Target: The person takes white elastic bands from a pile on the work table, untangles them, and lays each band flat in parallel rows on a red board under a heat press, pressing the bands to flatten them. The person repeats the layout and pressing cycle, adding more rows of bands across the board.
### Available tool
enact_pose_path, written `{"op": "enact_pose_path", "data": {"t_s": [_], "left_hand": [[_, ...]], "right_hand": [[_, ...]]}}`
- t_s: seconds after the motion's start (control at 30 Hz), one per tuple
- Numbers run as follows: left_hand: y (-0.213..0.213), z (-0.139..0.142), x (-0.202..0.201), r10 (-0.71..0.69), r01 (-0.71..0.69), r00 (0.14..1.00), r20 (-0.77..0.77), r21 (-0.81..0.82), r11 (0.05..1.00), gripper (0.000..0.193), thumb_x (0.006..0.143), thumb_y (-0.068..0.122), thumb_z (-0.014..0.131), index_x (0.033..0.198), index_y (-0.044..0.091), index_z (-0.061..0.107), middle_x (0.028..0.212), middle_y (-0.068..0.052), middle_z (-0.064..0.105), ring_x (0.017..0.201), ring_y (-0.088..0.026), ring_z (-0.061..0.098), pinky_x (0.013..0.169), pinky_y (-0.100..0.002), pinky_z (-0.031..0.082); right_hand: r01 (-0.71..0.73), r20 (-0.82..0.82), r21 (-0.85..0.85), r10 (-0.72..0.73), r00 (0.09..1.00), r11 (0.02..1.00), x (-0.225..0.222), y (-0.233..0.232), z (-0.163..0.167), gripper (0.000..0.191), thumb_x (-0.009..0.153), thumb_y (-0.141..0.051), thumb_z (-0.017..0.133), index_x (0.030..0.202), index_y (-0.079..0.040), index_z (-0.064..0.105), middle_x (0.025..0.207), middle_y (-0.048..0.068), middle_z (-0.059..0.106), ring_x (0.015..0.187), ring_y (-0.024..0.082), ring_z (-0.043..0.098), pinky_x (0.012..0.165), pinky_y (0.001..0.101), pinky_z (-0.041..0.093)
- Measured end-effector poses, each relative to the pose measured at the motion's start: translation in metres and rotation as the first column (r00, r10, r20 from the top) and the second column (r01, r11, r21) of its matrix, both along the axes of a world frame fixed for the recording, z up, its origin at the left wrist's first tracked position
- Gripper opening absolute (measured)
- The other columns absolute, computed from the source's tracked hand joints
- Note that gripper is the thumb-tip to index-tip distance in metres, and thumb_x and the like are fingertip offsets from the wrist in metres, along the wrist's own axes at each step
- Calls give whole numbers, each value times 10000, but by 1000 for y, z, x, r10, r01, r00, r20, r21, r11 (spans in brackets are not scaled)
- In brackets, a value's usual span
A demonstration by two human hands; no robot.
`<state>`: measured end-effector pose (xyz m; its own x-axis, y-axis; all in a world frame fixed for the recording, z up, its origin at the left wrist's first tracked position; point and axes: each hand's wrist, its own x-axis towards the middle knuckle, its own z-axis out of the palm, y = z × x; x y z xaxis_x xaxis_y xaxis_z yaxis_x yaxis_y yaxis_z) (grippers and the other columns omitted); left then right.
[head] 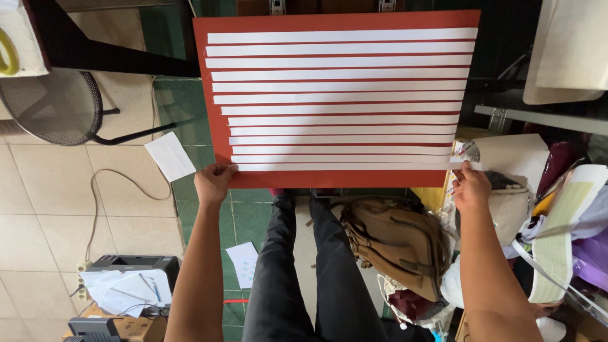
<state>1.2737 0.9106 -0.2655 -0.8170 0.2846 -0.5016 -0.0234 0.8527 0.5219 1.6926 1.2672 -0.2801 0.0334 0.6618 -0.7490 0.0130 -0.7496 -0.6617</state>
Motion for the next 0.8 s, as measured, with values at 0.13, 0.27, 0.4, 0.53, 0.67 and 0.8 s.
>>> {"op": "enact_pose_path", "data": {"t_s": [0.13,0.27,0.4,0.53,0.67,0.8], "left_hand": [[-1,-2,1,29,-28,999,42,-25,999,350,829,318,857,923,-12,789,798,-118,766,704,-193,710,689,-336,561],[-3,-5,2,30,-30,999,46,-7,1000,354,828,311,856,930,-19,782,799,-116,765,708,-190,714,694,-336,564],[-4,-8,2,46,-46,997,62,1,999,341,819,313,853,937,-1,791,821,-101,773,732,-174,724,708,-327,574],[-3,-10,2,0,1,1000,11,-25,1000,351,816,336,862,937,14,793,823,-101,768,729,-190,726,713,-340,576],[-1,-7,3,55,-57,993,-101,-17,998,458,717,354,916,901,-10,706,782,-94,729,695,-206,704,660,-358,572],[-1,-2,6,45,-55,993,-112,-97,994,446,764,390,911,805,-10,720,735,-117,698,653,-236,652,656,-375,529]], "right_hand": [[-2,-20,6,2,1000,1000,5,0,-3,188,1031,-182,690,1205,-167,619,1125,-60,667,1026,130,618,776,307,374],[-19,-5,16,19,1000,1000,13,0,-7,188,1031,-185,680,1211,-164,634,1117,-62,667,992,120,606,773,307,393],[-44,-11,37,44,999,998,18,-1,-9,179,1040,-191,678,1207,-163,622,1116,-58,661,976,119,602,772,303,392],[-58,20,20,57,998,998,16,-1,-10,170,1040,-185,685,1184,-154,600,1098,-50,663,977,127,606,778,313,402],[-7,80,-66,13,997,998,11,3,-11,138,1029,-195,645,1157,-161,607,1060,-44,675,932,122,642,764,308,428],[117,181,-224,-77,980,967,9,3,-10,105,1039,-247,548,972,-189,492,823,-49,536,710,105,528,609,280,333]]}}
